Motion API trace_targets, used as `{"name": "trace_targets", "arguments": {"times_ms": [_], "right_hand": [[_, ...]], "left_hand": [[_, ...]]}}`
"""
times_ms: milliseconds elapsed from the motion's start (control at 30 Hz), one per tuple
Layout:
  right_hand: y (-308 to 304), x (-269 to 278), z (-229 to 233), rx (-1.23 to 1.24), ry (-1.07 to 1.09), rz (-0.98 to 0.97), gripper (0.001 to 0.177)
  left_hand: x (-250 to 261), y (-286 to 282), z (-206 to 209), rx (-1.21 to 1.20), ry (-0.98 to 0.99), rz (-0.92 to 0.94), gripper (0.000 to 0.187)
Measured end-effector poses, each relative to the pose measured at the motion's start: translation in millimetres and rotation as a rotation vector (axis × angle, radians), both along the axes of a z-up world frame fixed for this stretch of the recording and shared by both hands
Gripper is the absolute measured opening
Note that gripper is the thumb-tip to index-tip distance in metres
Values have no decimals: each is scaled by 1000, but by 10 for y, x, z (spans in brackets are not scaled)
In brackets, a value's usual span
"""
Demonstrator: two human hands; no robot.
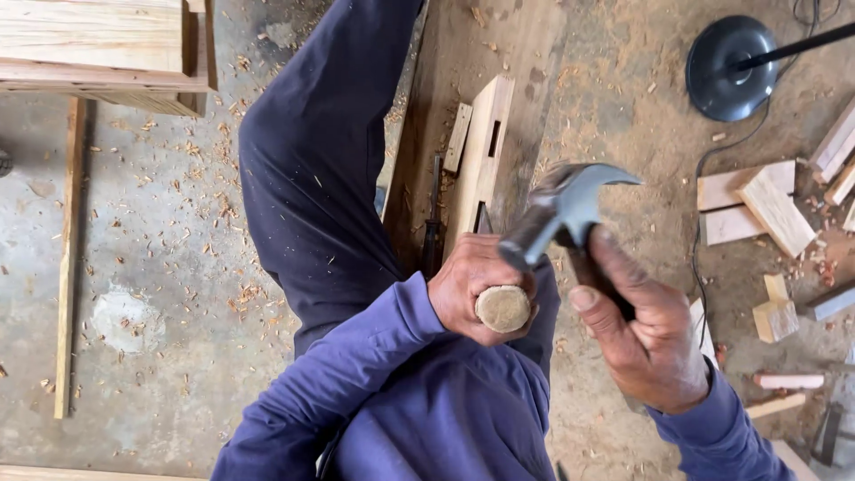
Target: The person uses a chisel and hammer to carve a rectangular slot into a piece of wood. They repeatedly strike the chisel to remove wood chips and deepen the cut.
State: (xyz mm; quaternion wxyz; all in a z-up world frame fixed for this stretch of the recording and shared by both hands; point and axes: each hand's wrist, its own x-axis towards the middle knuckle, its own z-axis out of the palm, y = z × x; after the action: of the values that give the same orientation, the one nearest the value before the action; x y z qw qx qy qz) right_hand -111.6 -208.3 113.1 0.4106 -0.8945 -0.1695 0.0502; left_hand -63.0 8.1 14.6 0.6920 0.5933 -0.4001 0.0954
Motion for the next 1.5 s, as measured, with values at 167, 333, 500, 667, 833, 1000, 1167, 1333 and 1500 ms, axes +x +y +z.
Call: {"name": "trace_targets", "arguments": {"times_ms": [167,333,500,667,833,1000,1167,1333,1500], "right_hand": [[-73,-179,39,353,155,-297,60],[-164,-224,165,471,43,-267,55],[-195,-277,-38,442,70,-336,58],[-160,-292,-173,536,150,-373,61],[-97,-287,-190,443,152,-315,64],[-23,-225,-132,303,156,-286,62],[-19,-227,-149,317,166,-256,61],[4,-217,-132,294,162,-254,61],[43,-191,-132,297,132,-221,60]], "left_hand": [[250,174,459,-89,232,-110,21],[476,352,828,-144,193,-127,21],[460,336,592,-75,227,-76,23],[356,334,336,-61,344,-66,23],[324,327,158,-55,405,-92,23],[356,319,96,-81,429,-95,21],[388,300,100,-47,404,-87,21],[408,239,-10,-68,411,-120,21],[421,247,-44,-122,403,-143,24]]}}
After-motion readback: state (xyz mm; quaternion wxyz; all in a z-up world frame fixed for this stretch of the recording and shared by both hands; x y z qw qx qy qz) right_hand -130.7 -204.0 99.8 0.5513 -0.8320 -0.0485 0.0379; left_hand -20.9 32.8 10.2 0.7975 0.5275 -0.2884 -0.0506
